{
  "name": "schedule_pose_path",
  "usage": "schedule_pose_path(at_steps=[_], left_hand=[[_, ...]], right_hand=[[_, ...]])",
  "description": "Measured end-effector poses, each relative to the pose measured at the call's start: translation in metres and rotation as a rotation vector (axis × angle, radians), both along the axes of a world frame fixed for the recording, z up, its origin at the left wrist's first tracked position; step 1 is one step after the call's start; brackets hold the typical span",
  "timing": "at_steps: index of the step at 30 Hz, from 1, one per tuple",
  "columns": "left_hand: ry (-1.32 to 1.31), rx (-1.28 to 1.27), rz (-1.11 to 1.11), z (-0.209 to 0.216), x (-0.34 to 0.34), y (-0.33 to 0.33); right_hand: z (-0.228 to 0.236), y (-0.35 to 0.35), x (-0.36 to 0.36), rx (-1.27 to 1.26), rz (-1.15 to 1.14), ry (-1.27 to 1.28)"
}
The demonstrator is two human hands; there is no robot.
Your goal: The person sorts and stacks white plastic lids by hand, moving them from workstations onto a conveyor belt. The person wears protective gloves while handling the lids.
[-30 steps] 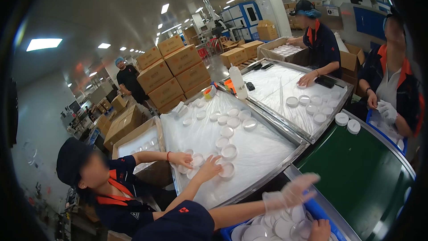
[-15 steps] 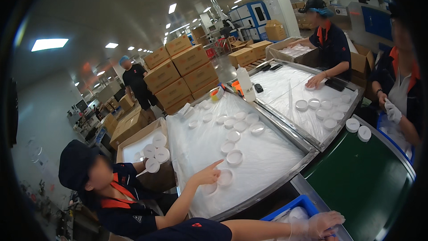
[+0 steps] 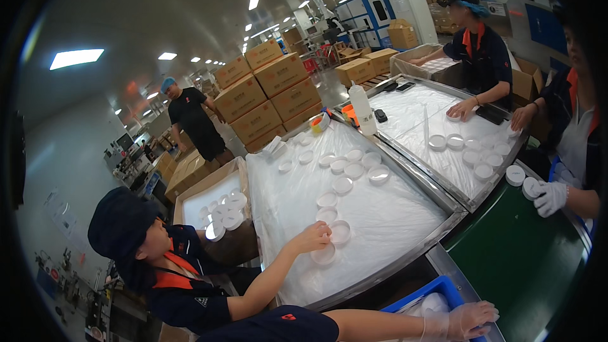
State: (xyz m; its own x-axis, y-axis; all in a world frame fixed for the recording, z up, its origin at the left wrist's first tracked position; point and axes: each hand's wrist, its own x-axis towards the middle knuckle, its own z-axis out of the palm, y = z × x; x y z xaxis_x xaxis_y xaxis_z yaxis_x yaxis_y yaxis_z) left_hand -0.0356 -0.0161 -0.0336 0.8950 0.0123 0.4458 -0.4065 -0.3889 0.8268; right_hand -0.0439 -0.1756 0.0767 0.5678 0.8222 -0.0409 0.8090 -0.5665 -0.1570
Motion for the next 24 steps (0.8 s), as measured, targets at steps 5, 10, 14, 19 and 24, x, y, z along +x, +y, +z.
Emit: schedule_pose_path(at_steps=[5,10,14,19,24], left_hand=[[-0.002,-0.065,0.027,-0.011,0.001,-0.009],[-0.004,-0.129,0.040,-0.023,0.002,-0.024],[0.305,-0.535,-0.219,0.029,0.000,-0.012],[0.181,-0.307,-0.086,0.049,-0.008,-0.002],[0.050,-0.250,-0.021,0.059,-0.025,-0.006]], right_hand=[[0.016,-0.004,0.001,0.289,-0.163,0.012],[0.011,-0.008,0.016,0.595,-0.404,0.282],[0.010,0.003,0.017,0.719,-0.324,0.032],[0.008,0.016,0.007,0.690,-0.258,0.048],[0.004,0.020,0.000,0.704,-0.352,0.127]])
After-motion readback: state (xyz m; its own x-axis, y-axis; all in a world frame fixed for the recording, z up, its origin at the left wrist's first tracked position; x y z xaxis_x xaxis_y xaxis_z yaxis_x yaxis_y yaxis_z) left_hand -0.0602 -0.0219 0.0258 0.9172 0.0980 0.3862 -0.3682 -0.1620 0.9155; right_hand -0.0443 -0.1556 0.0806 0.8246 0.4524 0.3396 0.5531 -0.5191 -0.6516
